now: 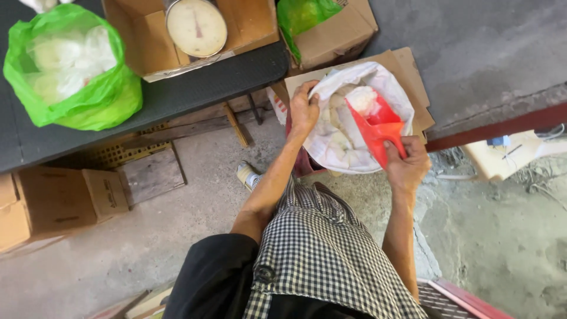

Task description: Measure portions of white powder and pack them into plastic bags using a scoop and scale.

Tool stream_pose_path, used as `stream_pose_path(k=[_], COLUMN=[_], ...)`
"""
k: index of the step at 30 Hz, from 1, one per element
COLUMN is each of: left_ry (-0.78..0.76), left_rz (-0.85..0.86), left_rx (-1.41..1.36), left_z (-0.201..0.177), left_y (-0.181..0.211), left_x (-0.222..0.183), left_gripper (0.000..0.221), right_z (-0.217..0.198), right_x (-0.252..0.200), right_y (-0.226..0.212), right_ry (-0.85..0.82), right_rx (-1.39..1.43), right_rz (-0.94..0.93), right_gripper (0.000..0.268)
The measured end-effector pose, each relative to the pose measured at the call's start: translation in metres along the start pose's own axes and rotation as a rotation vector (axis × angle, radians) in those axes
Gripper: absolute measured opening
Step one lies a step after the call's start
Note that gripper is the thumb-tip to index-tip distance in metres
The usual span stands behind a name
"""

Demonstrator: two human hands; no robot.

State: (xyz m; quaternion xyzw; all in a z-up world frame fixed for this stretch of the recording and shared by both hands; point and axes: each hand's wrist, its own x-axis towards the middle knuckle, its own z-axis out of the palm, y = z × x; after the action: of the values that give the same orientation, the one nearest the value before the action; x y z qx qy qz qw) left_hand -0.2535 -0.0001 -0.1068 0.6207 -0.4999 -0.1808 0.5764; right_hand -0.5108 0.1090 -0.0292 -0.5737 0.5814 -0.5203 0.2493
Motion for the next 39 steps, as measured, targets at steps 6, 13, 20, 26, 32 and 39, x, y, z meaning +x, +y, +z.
stream_pose_path(k=[6, 13, 20, 26, 32, 39], left_ry=[-0.054, -0.115, -0.018, 0.220, 0.427, 0.493], left_rz=[-0.200, -0.413, -0.394, -0.156, -0.056, 0.041], left_rx=[-0.287, -0.675, -0.563, -0.427, -0.211, 0.062], left_z=[0.004, -0.004, -0.048, -0.129, -0.232, -0.294], left_y=[-0.015, -0.027, -0.067, -0.092, -0.078, -0.101], left_x=[-0.003, 0.004, 0.051, 0.129, 0.212, 0.307], left_gripper=[0.033, 0.031, 0.028, 0.028, 0.029, 0.042], right_z=[-0.010, 0.007, 0.068, 0.143, 0.233, 0.346], right_x=[0.019, 0.047, 0.083, 0.121, 0.157, 0.198], right_y=[-0.042, -0.088, -0.117, -0.154, -0.218, -0.256], right_ry=[-0.032, -0.101, -0.192, -0.289, -0.338, -0.223], right_rx=[0.037, 0.083, 0.075, 0.130, 0.031, -0.247], right_rz=[-0.047, -0.119, -0.135, -0.197, -0.278, -0.584], right_gripper=[0.020, 0.025, 0.027, 0.024, 0.022, 0.025])
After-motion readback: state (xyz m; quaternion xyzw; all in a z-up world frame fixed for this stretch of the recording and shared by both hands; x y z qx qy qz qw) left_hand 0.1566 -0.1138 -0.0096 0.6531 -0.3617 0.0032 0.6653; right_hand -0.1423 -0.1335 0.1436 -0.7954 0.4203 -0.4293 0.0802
